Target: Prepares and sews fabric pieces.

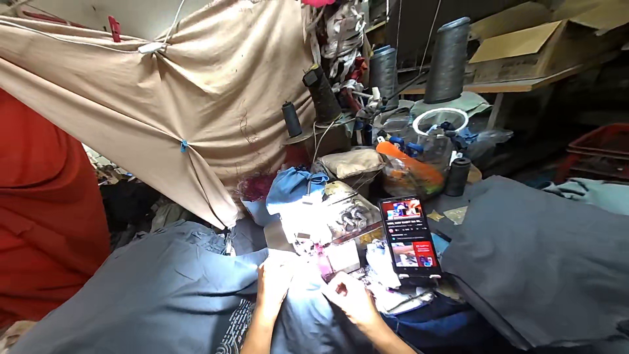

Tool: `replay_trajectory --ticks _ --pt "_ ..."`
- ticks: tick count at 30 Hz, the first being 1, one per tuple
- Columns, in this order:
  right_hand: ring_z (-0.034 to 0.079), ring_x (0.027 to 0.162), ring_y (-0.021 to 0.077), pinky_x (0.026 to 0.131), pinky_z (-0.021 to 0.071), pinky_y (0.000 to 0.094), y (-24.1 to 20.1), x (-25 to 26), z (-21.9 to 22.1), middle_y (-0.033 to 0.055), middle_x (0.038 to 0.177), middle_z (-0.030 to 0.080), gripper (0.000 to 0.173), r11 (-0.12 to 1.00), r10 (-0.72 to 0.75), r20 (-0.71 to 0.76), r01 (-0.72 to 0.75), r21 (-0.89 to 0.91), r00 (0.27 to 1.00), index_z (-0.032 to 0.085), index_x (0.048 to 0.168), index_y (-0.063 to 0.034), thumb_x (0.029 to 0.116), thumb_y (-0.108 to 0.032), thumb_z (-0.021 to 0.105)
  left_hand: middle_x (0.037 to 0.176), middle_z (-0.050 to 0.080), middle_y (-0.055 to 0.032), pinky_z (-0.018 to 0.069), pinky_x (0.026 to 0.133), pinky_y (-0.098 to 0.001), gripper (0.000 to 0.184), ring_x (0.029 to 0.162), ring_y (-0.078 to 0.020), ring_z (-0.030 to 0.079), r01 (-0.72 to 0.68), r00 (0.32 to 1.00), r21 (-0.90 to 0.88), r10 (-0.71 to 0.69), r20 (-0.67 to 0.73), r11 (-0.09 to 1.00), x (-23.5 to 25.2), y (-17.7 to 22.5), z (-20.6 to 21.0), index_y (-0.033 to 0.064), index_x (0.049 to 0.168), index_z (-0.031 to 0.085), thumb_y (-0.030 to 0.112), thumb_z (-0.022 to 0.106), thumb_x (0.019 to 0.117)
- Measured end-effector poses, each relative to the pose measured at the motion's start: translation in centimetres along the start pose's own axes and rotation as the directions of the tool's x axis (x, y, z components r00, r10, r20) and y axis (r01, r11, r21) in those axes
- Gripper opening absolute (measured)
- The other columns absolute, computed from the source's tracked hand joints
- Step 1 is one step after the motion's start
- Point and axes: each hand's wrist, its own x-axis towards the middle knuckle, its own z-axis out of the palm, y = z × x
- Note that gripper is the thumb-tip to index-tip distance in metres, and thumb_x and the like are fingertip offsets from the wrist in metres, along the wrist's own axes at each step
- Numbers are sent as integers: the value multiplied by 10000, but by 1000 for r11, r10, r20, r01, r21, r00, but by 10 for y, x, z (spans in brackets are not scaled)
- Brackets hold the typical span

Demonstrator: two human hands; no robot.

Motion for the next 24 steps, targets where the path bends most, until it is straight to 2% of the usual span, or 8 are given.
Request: replay_trajectory --ticks 2,4,6,8,10,12,16,24 --pt "635 739 66 712 546 270 1 4 -3 14 834 684 216 997 34 86 -40 71 996 710 947 -45 863 -240 753 1041 760 -130 547 985 -389 214 1025 -218 721 -15 1000 51 16 -6 999 -1 2 1 19 1031 776 187 707 919" --pt "666 815 74 793 556 284 -1 4 -9 34 885 728 206 994 31 191 -51 100 981 760 985 -32 894 -213 729 1034 760 -148 546 979 -405 209 1017 -240 724 -41 999 81 42 -3 996 -4 3 0 5 1023 777 168 680 934" --pt "663 848 101 842 541 340 0 0 -13 44 868 724 225 992 82 262 -104 70 962 772 917 -33 919 -254 726 1005 762 -152 557 955 -410 210 989 -248 730 -82 996 76 84 -20 994 -7 3 1 -2 998 779 165 669 933" --pt "643 766 67 771 539 319 4 -7 -15 3 783 697 229 985 129 295 -157 73 947 755 845 -57 916 -274 730 990 762 -147 566 941 -406 219 973 -243 733 -99 994 52 101 -31 994 -12 3 3 -1 992 777 184 678 926" --pt "657 763 41 772 556 287 3 -16 -18 -8 792 713 192 975 149 336 -196 110 930 763 870 -56 923 -237 728 982 769 -128 576 934 -402 216 962 -231 740 -111 993 48 113 -36 993 -18 3 7 21 987 786 205 702 912" --pt "671 785 17 797 565 258 1 -24 -19 -12 821 734 157 971 133 351 -193 142 927 776 896 -45 922 -193 729 978 774 -116 576 932 -422 218 959 -233 744 -102 994 56 104 -35 993 -22 3 10 40 976 794 230 715 907" --pt "634 722 -10 736 539 228 -2 -27 -17 -44 758 701 149 964 156 323 -216 158 933 762 838 -60 911 -188 741 967 774 -95 581 911 -434 215 952 -222 741 -77 995 35 79 -66 996 -19 1 16 66 953 798 257 737 876" --pt "621 701 15 713 533 258 -7 -9 -14 -38 732 682 177 968 137 278 -188 165 951 751 821 -65 911 -217 743 1044 758 -112 535 985 -428 260 1044 -228 709 78 997 55 -78 1 995 2 7 12 56 1016 785 268 735 874"
